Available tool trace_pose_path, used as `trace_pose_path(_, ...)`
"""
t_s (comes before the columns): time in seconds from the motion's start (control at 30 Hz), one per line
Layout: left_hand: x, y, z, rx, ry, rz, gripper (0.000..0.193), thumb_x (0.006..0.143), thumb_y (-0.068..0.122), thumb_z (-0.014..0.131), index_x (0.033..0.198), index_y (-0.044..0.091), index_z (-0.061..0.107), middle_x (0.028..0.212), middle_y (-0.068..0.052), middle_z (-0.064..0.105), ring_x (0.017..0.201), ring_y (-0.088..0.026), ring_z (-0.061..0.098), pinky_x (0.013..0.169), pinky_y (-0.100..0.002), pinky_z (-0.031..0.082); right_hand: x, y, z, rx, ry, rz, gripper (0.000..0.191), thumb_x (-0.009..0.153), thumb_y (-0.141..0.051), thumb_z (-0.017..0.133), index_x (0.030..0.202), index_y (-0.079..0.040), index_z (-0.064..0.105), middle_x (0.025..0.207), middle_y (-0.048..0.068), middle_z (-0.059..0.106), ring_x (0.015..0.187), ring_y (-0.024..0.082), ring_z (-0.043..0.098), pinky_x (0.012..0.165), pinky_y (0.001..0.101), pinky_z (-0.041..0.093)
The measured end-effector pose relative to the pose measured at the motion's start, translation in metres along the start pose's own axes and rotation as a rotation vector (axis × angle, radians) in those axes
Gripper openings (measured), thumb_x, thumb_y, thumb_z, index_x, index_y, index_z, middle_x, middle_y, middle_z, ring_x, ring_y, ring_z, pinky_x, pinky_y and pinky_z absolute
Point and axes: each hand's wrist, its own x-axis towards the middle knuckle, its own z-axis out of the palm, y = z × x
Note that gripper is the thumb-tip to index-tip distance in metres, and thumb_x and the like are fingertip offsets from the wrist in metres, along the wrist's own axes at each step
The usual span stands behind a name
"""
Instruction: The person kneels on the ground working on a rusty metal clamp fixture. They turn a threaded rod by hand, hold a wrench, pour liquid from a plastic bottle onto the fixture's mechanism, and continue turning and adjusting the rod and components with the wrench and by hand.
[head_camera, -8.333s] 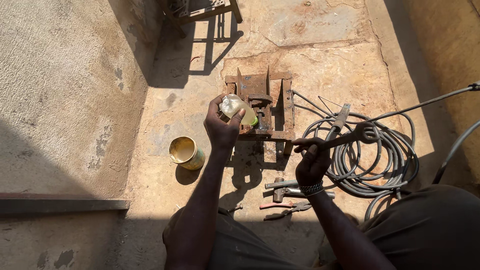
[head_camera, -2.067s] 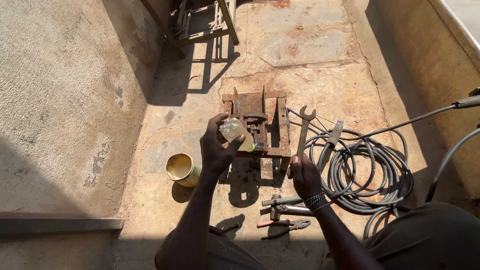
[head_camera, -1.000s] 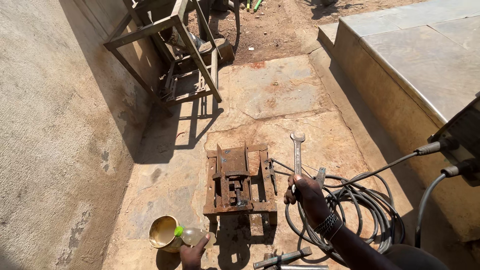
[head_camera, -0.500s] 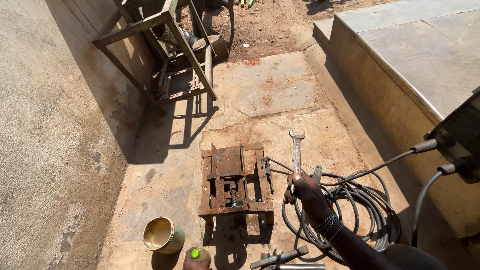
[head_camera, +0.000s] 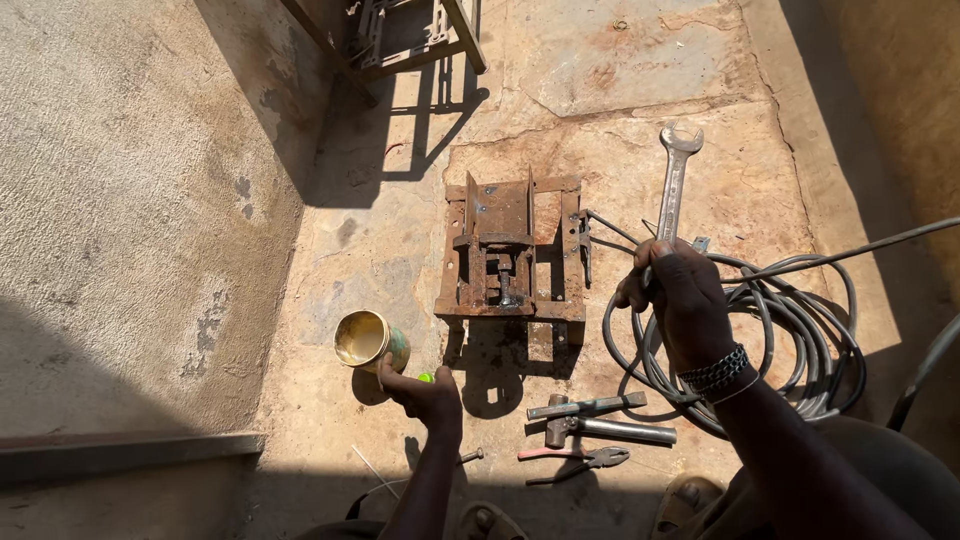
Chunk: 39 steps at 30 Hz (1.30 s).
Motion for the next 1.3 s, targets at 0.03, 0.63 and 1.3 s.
trace_pose_path(0.03, 0.011, 0.020, 0.004, -0.152, -0.042, 0.102, 0.082, 0.071, 0.001, 0.068, 0.146, -0.005, 0.035, 0.144, -0.030, 0.045, 0.139, -0.043, 0.044, 0.120, -0.052, 0.032, 0.001, -0.002, -0.002, 0.011, 0.000, -0.002, 0.031, 0.109, -0.030, 0.047, 0.097, -0.004, 0.058, 0.065, 0.007, 0.055, 0.064, 0.018, 0.056, 0.072, 0.0393, 0.055)
trace_pose_path(0.63, 0.157, 0.150, 0.195, 0.508, -1.141, 0.472, 0.066, 0.099, 0.071, 0.051, 0.101, 0.013, 0.082, 0.073, -0.007, 0.070, 0.066, -0.015, 0.066, 0.072, -0.046, 0.059, 0.047, 0.013, -0.096, 0.055, 0.168, 0.188, 0.028, 0.109, -0.026, 0.044, 0.098, -0.003, 0.056, 0.066, 0.004, 0.052, 0.064, 0.015, 0.054, 0.074, 0.0364, 0.053)
trace_pose_path(1.3, 0.157, 0.141, 0.104, 0.089, -0.513, 0.285, 0.074, 0.090, 0.075, 0.048, 0.073, 0.011, 0.082, 0.051, -0.005, 0.057, 0.062, -0.024, 0.060, 0.090, -0.048, 0.034, 0.040, 0.036, -0.054, -0.162, 0.024, 0.117, 0.029, 0.115, -0.024, 0.042, 0.105, -0.001, 0.058, 0.073, 0.006, 0.056, 0.071, 0.017, 0.058, 0.076, 0.0376, 0.054)
